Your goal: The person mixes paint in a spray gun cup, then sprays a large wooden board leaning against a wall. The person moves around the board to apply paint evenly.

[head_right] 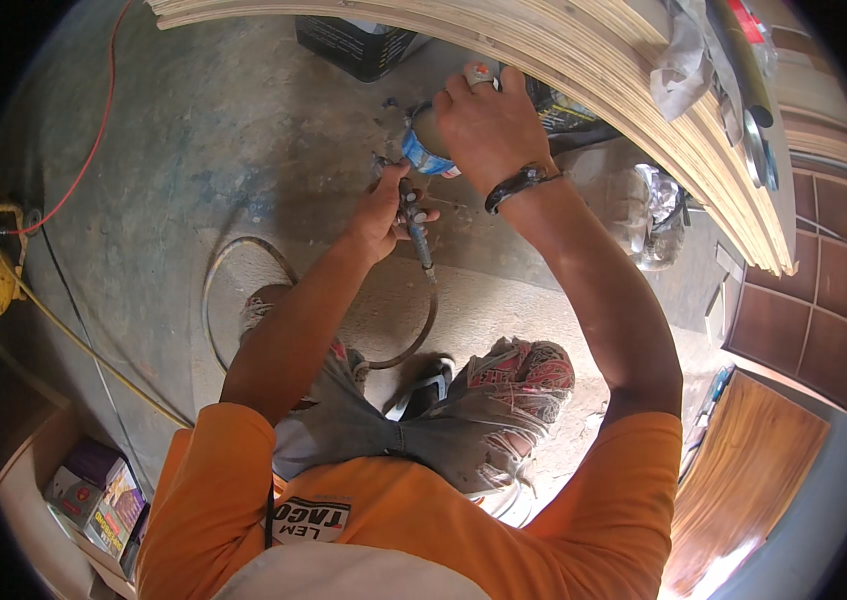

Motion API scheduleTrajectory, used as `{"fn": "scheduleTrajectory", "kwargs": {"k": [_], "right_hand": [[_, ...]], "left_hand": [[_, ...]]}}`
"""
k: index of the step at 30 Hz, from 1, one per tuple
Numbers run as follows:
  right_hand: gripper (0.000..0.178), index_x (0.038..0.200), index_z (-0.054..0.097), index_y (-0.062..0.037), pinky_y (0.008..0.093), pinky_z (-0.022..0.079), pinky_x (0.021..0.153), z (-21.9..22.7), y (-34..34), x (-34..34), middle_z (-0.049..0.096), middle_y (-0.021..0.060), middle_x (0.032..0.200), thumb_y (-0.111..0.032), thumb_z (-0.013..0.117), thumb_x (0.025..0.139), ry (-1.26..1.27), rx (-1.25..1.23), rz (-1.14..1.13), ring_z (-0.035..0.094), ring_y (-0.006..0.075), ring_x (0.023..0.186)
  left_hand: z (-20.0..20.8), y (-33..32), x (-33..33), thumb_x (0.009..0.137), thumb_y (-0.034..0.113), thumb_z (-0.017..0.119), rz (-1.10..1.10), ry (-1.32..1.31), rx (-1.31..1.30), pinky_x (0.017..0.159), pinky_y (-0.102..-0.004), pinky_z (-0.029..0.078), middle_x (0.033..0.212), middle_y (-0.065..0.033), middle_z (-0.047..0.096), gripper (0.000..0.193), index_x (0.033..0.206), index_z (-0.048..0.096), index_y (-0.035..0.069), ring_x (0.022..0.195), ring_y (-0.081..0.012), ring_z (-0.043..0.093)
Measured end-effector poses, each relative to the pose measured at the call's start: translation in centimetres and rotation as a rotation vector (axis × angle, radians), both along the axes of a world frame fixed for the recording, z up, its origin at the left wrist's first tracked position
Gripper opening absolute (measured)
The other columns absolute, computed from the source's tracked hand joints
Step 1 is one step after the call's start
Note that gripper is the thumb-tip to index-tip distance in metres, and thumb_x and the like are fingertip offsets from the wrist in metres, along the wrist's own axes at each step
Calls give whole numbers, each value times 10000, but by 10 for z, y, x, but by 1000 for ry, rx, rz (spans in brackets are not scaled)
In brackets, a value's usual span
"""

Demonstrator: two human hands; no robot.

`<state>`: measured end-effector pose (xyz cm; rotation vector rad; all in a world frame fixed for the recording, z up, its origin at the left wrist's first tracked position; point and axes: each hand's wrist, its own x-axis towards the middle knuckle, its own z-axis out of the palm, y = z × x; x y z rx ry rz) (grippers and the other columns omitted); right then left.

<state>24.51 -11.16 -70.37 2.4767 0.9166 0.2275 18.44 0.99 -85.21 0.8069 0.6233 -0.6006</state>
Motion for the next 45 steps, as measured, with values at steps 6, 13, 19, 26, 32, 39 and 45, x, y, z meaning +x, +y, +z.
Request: {"fn": "scheduleTrajectory", "kwargs": {"k": [6, 13, 19, 26, 32, 39, 45], "right_hand": [[305, 1001, 618, -66, 391, 396, 851, -1, -10, 1, 604, 55, 1004, -170, 692, 724, 43, 273, -36, 600, 245, 973], [364, 988, 655, -40, 333, 500, 720, -50, -70, 18, 660, 120, 938, -221, 772, 695, 382, 1348, -451, 637, 209, 814], [425, 974, 662, -48, 370, 516, 756, -162, -99, 34, 646, 161, 962, -299, 787, 655, 224, 1325, -649, 641, 278, 846], [544, 1058, 614, -69, 469, 457, 917, -226, -74, 54, 594, 177, 1072, -360, 790, 634, 155, 1154, -812, 555, 372, 1067], [601, 1112, 591, -84, 451, 485, 829, -221, -65, 32, 618, 167, 927, -375, 812, 635, -216, 1212, -732, 599, 358, 921], [519, 964, 617, 42, 340, 456, 442, -228, -152, -29, 614, 95, 729, -411, 759, 755, -19, 1930, -1426, 597, 217, 510], [362, 865, 672, 2, 297, 444, 429, -230, -199, -41, 633, 102, 689, -359, 678, 849, -168, 2155, -1237, 598, 175, 499]], "left_hand": [[-2, 0, 1, 843, 465, 627, 10, -14, -8, 580, -426, 562, 869, -54, 552, 475, 1073, 492, 72, 698, -272, 684], [1, 4, 4, 856, 478, 602, 3, -9, 4, 646, -486, 547, 874, -62, 556, 449, 1014, 471, 79, 740, -297, 686], [-2, 13, 4, 880, 475, 579, 84, 2, -1, 722, -538, 513, 885, -81, 538, 425, 988, 466, 80, 766, -300, 655], [4, 21, 1, 886, 448, 579, 118, -2, -22, 657, -488, 522, 931, -77, 524, 405, 1031, 472, 85, 730, -301, 661], [3, 17, 1, 898, 448, 557, 100, 8, -33, 684, -508, 517, 921, -69, 539, 384, 1008, 476, 90, 754, -302, 651], [-4, 11, 8, 912, 455, 531, 36, 12, -75, 720, -527, 503, 932, -67, 536, 380, 993, 484, 87, 785, -301, 641], [0, -4, 4, 910, 454, 547, -24, 12, -50, 712, -522, 506, 940, -71, 532, 396, 991, 489, 70, 794, -303, 637]]}}
